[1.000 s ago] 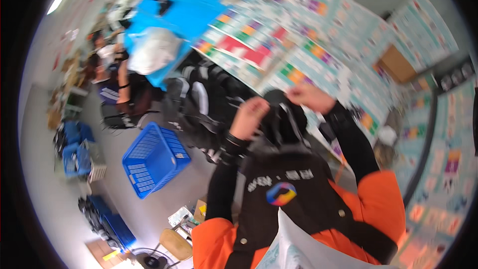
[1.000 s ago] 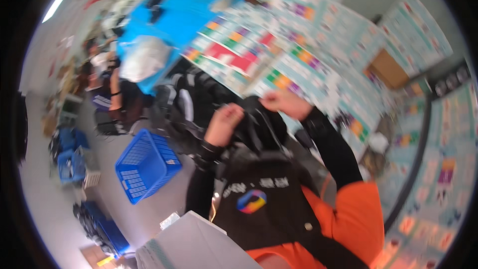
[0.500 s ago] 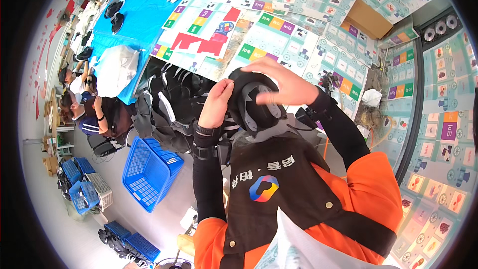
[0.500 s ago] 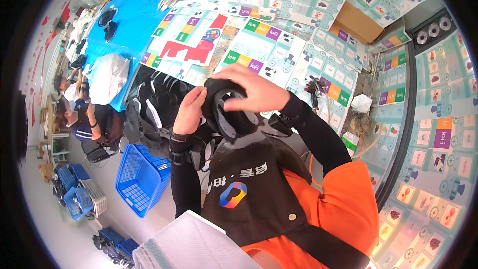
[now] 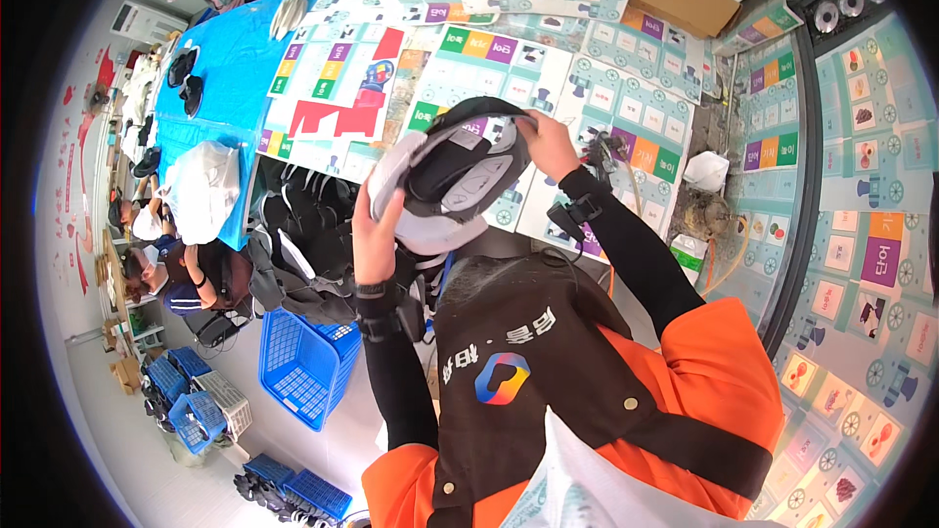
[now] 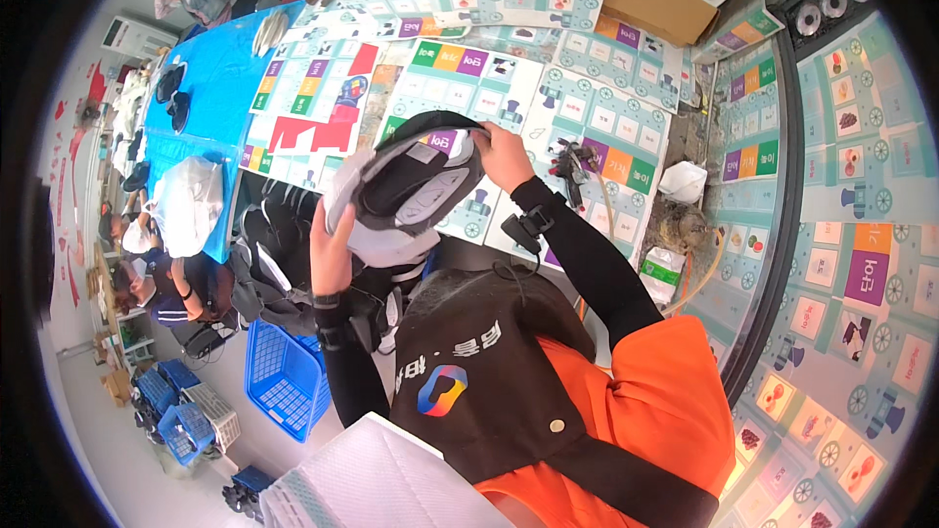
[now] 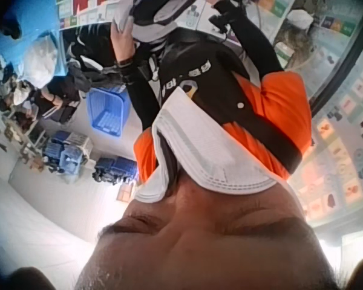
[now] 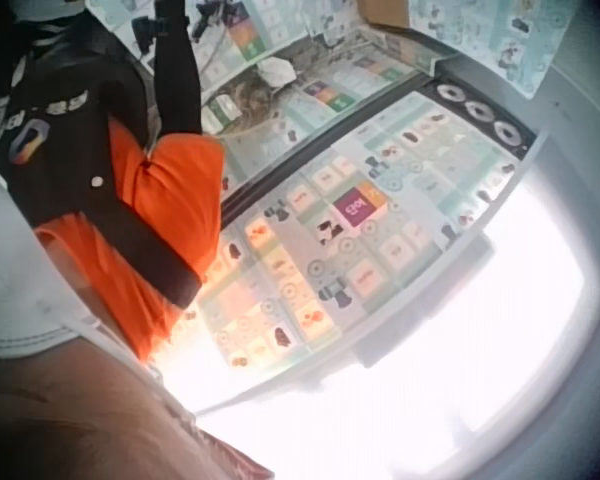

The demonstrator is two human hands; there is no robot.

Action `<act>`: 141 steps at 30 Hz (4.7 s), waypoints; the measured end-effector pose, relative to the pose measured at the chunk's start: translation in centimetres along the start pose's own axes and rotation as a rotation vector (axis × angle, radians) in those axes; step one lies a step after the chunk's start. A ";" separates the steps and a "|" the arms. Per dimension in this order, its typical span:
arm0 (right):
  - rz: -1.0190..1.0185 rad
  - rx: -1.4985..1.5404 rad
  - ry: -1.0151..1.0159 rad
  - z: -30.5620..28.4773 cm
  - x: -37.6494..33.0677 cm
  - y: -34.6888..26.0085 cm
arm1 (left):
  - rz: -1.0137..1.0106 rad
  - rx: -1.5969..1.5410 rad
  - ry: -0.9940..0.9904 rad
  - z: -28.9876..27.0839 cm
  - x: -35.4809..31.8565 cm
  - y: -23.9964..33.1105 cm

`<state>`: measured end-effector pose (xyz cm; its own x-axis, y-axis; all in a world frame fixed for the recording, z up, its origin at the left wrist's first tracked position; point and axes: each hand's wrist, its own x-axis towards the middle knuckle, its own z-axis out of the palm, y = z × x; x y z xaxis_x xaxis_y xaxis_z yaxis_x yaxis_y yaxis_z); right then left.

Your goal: The person handles shoe components at a workstation, using a hand tool to press or trim a gray shoe part, and then picks up several black shoe pieces one by one to check them.

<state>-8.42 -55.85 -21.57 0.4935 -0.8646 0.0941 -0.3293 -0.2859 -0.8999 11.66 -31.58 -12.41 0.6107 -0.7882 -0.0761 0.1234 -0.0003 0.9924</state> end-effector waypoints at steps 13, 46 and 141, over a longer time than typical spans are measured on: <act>0.055 0.005 0.072 -0.5 2.0 0.2 | -0.091 0.077 -0.552 3.4 12.3 -4.1; 0.242 -0.534 0.037 6.0 2.6 17.5 | 0.301 1.320 -0.184 9.1 19.3 -3.4; 0.581 0.207 -0.316 -2.3 -2.7 9.3 | 0.376 1.202 -0.495 15.5 17.6 -10.1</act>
<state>-14.61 -57.15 -29.24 0.5045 -0.6830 -0.5282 -0.4660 0.2996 -0.8325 9.06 -55.00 -22.26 0.0808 -0.9967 0.0064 -0.8980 -0.0700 0.4344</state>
